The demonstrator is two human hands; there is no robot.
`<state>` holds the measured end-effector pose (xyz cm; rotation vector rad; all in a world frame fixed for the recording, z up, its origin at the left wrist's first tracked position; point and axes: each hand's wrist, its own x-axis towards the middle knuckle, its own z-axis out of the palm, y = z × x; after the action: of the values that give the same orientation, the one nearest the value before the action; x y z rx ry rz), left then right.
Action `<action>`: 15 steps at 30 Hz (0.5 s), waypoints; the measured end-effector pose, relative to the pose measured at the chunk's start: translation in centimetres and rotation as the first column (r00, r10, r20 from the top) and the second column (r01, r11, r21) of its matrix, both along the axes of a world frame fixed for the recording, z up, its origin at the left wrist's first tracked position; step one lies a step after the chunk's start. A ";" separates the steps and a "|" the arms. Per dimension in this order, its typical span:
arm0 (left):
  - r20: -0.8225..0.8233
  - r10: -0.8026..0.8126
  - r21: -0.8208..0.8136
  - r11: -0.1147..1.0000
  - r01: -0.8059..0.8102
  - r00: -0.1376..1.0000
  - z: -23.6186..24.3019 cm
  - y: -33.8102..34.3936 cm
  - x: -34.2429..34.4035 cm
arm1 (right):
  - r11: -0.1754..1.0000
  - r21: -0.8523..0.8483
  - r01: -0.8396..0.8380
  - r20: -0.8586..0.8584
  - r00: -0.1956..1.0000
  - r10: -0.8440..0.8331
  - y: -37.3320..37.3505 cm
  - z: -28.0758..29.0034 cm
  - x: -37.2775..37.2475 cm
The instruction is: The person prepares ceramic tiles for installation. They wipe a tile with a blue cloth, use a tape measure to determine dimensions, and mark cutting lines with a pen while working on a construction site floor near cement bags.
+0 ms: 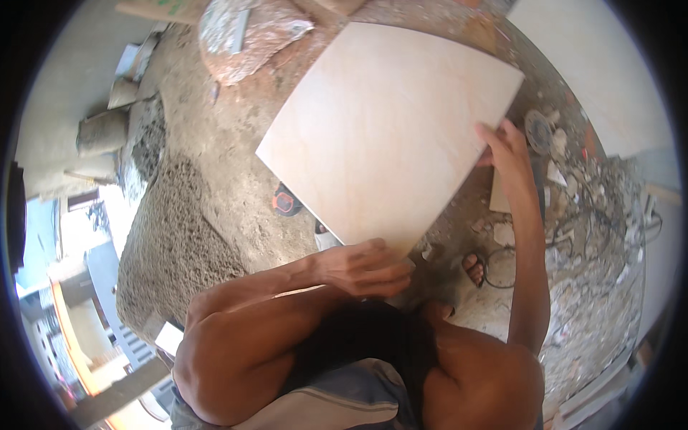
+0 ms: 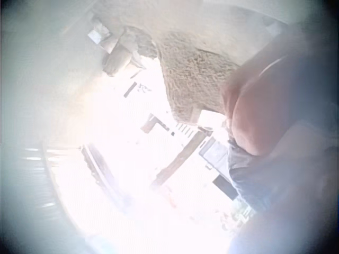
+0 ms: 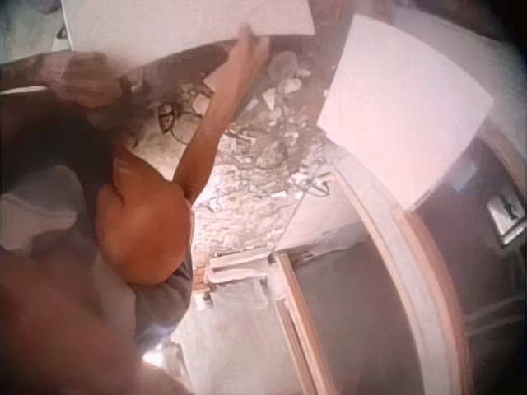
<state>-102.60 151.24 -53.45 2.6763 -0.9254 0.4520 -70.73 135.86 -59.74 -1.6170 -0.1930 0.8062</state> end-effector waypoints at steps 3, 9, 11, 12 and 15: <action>0.010 -0.035 0.044 0.998 0.035 0.999 -5.3 -1.4 0.8 | 0.999 -0.038 0.003 -0.057 0.998 -0.006 -2.0 -3.3 0.2; 0.014 0.056 -0.003 0.998 -0.056 0.998 -11.0 -3.5 -1.7 | 0.990 -0.138 -0.032 -0.042 0.999 0.026 -1.0 -6.0 -1.6; 0.026 0.044 -0.063 0.997 -0.043 0.999 -12.1 -3.6 -0.6 | 0.984 -0.176 -0.003 -0.032 0.999 -0.003 -2.5 -7.3 -0.7; -0.004 0.052 -0.069 0.996 -0.052 0.999 -12.5 -3.8 -0.6 | 0.986 -0.165 0.011 -0.047 0.999 -0.020 -2.8 -6.9 -0.9; -0.041 0.016 -0.122 0.992 -0.021 0.999 -15.1 -4.5 -0.6 | 0.982 -0.188 -0.025 -0.086 0.996 0.009 -3.9 -2.7 -1.6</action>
<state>-103.18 146.74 -68.57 2.5751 -0.8345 0.4432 -72.35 131.93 -62.40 -1.7572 -0.0713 0.9272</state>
